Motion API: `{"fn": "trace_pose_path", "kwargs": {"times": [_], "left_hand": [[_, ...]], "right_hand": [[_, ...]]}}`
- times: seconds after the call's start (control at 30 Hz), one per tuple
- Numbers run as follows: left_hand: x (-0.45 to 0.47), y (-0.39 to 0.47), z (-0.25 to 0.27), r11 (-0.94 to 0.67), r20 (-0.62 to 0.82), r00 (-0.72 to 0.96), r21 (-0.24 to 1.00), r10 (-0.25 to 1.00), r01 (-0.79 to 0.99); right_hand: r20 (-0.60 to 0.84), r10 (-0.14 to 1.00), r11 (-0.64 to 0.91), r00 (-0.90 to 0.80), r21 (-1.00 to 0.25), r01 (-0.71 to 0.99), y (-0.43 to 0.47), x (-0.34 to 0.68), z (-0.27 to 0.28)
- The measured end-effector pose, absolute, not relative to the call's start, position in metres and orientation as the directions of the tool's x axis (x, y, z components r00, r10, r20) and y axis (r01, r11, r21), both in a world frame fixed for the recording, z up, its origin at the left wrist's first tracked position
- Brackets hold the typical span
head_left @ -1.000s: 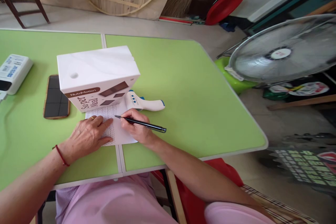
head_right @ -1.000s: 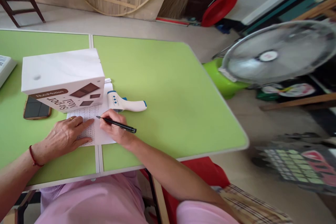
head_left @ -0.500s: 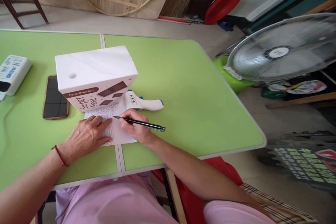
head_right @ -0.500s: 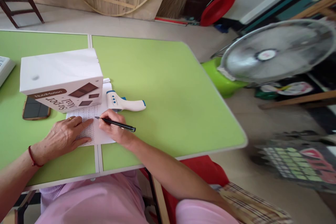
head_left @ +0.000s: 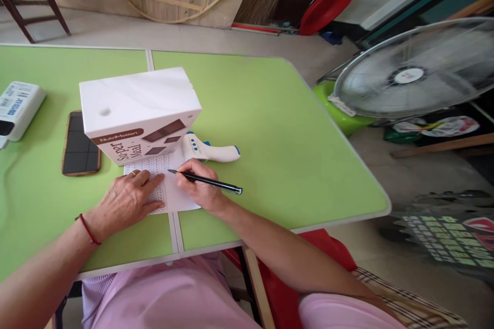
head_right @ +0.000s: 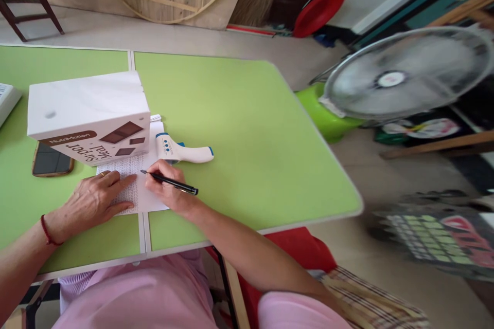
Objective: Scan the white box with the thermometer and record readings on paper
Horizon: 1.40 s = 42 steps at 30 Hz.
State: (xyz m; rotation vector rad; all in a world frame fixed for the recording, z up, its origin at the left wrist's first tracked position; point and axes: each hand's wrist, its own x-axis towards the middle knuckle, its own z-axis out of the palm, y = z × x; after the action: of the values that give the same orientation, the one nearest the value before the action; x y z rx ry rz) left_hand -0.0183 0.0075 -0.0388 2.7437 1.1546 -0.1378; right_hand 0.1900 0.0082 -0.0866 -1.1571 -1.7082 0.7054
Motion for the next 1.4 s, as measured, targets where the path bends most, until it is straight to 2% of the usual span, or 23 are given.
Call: {"fn": "trace_pose_path", "kwargs": {"times": [0.3,0.5,0.87,1.13,1.27,1.4], "left_hand": [[-0.0194,0.0079,-0.0391,-0.694,-0.124,0.708,0.139,0.696,0.706],[-0.0205,0.0073,-0.0401,-0.698,-0.103,0.714,0.152,0.693,0.700],[-0.0193,0.0083,-0.0378,-0.692,-0.142,0.703,0.127,0.697,0.711],[-0.0195,0.0077,-0.0385,-0.690,-0.126,0.705,0.148,0.698,0.709],[-0.0196,0.0080,-0.0381,-0.688,-0.121,0.707,0.167,0.696,0.706],[-0.0191,0.0084,-0.0376,-0.695,-0.128,0.708,0.134,0.694,0.706]], "right_hand": [[0.362,0.922,0.388,-0.140,-0.836,0.389,0.0089,0.1929,-0.0882],[0.343,0.937,0.337,-0.063,-0.846,0.413,0.0096,0.1940,-0.0914],[0.333,0.937,0.347,-0.106,-0.844,0.409,0.0095,0.1945,-0.0919],[0.369,0.926,0.368,-0.075,-0.844,0.390,0.0092,0.1941,-0.0916],[0.333,0.939,0.339,-0.089,-0.850,0.402,0.0092,0.1941,-0.0924],[0.327,0.939,0.341,-0.106,-0.849,0.404,0.0097,0.1943,-0.0918]]}}
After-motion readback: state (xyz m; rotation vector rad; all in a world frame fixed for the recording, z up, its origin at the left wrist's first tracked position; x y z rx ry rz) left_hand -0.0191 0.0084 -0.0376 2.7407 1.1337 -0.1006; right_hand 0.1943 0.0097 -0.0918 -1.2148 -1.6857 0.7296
